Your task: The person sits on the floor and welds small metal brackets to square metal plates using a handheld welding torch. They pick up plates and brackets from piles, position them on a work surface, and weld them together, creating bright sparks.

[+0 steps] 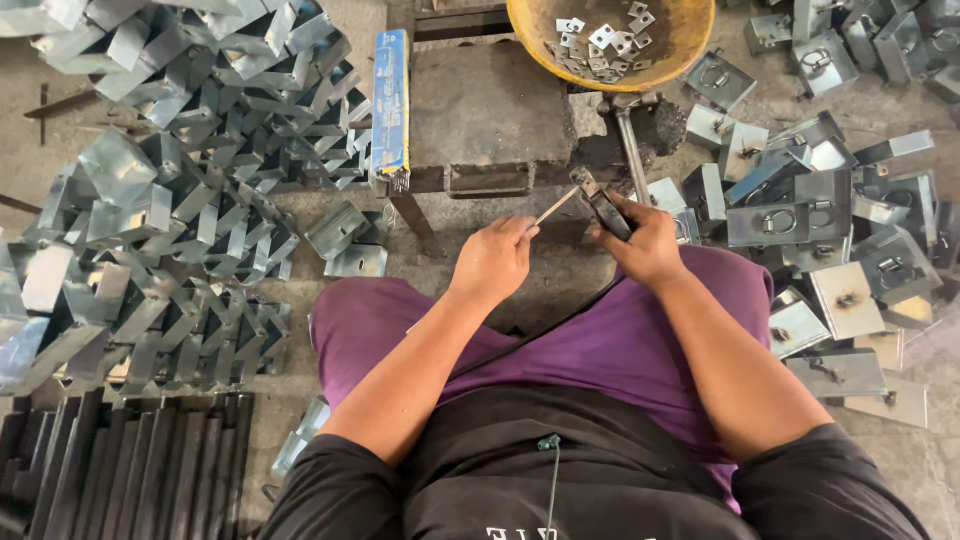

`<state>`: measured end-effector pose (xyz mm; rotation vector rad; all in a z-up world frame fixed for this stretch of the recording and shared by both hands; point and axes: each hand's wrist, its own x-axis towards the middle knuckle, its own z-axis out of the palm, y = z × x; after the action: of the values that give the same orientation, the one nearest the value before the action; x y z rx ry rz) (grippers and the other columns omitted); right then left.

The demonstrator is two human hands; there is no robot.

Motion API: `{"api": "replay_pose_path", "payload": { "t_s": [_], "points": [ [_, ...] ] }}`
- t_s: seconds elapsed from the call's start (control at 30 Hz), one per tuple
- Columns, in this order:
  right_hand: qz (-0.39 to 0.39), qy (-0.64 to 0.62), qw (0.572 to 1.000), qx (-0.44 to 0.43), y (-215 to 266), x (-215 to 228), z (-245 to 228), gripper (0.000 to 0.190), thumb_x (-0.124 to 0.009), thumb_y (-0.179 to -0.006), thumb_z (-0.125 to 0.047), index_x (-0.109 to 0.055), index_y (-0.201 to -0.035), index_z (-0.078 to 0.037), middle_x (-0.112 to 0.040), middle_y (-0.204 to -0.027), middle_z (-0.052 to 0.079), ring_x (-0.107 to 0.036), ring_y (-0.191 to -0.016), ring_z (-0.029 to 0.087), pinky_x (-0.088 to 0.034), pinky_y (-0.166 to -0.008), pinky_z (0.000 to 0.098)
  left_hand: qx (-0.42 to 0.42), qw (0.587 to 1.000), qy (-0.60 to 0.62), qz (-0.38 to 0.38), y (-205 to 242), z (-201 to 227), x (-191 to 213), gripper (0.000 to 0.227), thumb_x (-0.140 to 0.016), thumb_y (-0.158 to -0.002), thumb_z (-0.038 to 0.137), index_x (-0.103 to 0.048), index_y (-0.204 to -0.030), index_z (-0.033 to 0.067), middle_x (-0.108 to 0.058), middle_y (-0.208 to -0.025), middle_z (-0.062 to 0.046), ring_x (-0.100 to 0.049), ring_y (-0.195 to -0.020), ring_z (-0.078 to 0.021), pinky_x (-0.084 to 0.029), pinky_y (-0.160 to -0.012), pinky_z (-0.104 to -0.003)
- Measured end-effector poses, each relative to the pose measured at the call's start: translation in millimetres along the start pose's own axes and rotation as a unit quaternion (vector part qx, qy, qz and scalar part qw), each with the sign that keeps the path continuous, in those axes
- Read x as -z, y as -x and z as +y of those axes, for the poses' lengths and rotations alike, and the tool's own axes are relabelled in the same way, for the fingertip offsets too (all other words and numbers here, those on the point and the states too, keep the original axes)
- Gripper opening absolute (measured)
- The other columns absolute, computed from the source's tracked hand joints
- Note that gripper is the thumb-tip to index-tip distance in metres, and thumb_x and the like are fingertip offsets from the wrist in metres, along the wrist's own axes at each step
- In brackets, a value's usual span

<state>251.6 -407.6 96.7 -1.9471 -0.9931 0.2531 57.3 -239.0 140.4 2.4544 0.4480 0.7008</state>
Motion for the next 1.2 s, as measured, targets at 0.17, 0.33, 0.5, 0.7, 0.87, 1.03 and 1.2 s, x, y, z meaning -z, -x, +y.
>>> {"api": "replay_pose_path", "payload": {
  "t_s": [0.17,0.33,0.5,0.7,0.87,1.03,1.2],
  "points": [
    [-0.021,-0.017,0.999,-0.034,0.3,2.5,1.6,0.064,-0.082,-0.08,-0.029,-0.066,-0.133,0.001,-0.076,-0.102,0.02,-0.075,-0.094,0.022,-0.055,-0.088,0.0346,0.007,1.0,-0.007,-0.013,0.6,2.4,2.5,0.012,-0.062,-0.099,0.015,-0.066,-0.108,0.0086,-0.071,-0.097,-0.015,-0.068,-0.084,-0.0405,-0.054,-0.07,-0.049],
    [-0.021,-0.03,0.999,-0.04,-8.8,-5.3,12.8,0.073,-0.089,-0.073,-0.026,-0.063,-0.136,0.002,-0.074,-0.112,0.018,-0.069,-0.102,0.023,-0.051,-0.091,0.0347,0.035,0.999,-0.021,-0.017,-0.3,1.6,9.6,0.018,-0.062,-0.098,0.021,-0.068,-0.11,0.0108,-0.073,-0.101,-0.015,-0.069,-0.089,-0.0399,-0.054,-0.074,-0.049],
    [0.029,-0.274,0.956,-0.096,-12.8,-10.4,31.1,0.051,-0.082,-0.084,-0.018,-0.067,-0.127,0.006,-0.074,-0.107,0.01,-0.067,-0.096,0.018,-0.054,-0.088,0.0315,0.114,0.97,-0.212,-0.032,0.6,-23.2,48.6,0.02,-0.064,-0.095,0.027,-0.075,-0.103,0.012,-0.074,-0.097,-0.014,-0.071,-0.085,-0.0374,-0.055,-0.074,-0.051],
    [-0.02,-0.501,0.848,-0.17,10.5,-44.2,-3.2,0.048,-0.069,-0.097,-0.014,-0.051,-0.138,0.001,-0.066,-0.115,0.011,-0.067,-0.103,0.018,-0.054,-0.091,0.0327,-0.03,0.95,-0.278,0.139,-11.3,-56.6,105.9,0.006,-0.077,-0.098,0.019,-0.075,-0.101,0.0151,-0.072,-0.093,-0.008,-0.069,-0.086,-0.0328,-0.054,-0.074,-0.045],
    [-0.076,-0.652,0.744,-0.125,37.8,-55.8,-57.1,0.049,-0.067,-0.102,-0.025,-0.044,-0.14,-0.004,-0.06,-0.111,0.009,-0.067,-0.1,0.023,-0.056,-0.089,0.0393,-0.06,0.951,-0.238,0.186,-37.5,-63.1,115.9,0.012,-0.079,-0.093,0.012,-0.072,-0.102,0.0083,-0.071,-0.094,-0.011,-0.069,-0.089,-0.0343,-0.053,-0.076,-0.044],
    [-0.035,-0.656,0.738,-0.151,46.8,-35.3,-68.6,0.046,-0.065,-0.103,-0.028,-0.045,-0.136,-0.003,-0.06,-0.11,0.009,-0.068,-0.096,0.023,-0.057,-0.085,0.0403,-0.075,0.962,-0.198,0.174,-58.2,-56.1,98.1,0.011,-0.077,-0.091,0.008,-0.068,-0.097,0.0078,-0.073,-0.095,-0.011,-0.071,-0.087,-0.0333,-0.054,-0.078,-0.043],
    [0.033,-0.577,0.793,-0.191,52.3,-5.3,-60.6,0.054,-0.065,-0.099,-0.034,-0.044,-0.138,-0.004,-0.063,-0.102,0.015,-0.068,-0.088,0.024,-0.058,-0.082,0.0389,-0.094,0.961,-0.233,0.116,-74.1,-26.3,88.9,0.016,-0.083,-0.101,0.018,-0.074,-0.112,0.0102,-0.073,-0.103,-0.011,-0.069,-0.097,-0.0347,-0.052,-0.085,-0.046]
  ]
}}
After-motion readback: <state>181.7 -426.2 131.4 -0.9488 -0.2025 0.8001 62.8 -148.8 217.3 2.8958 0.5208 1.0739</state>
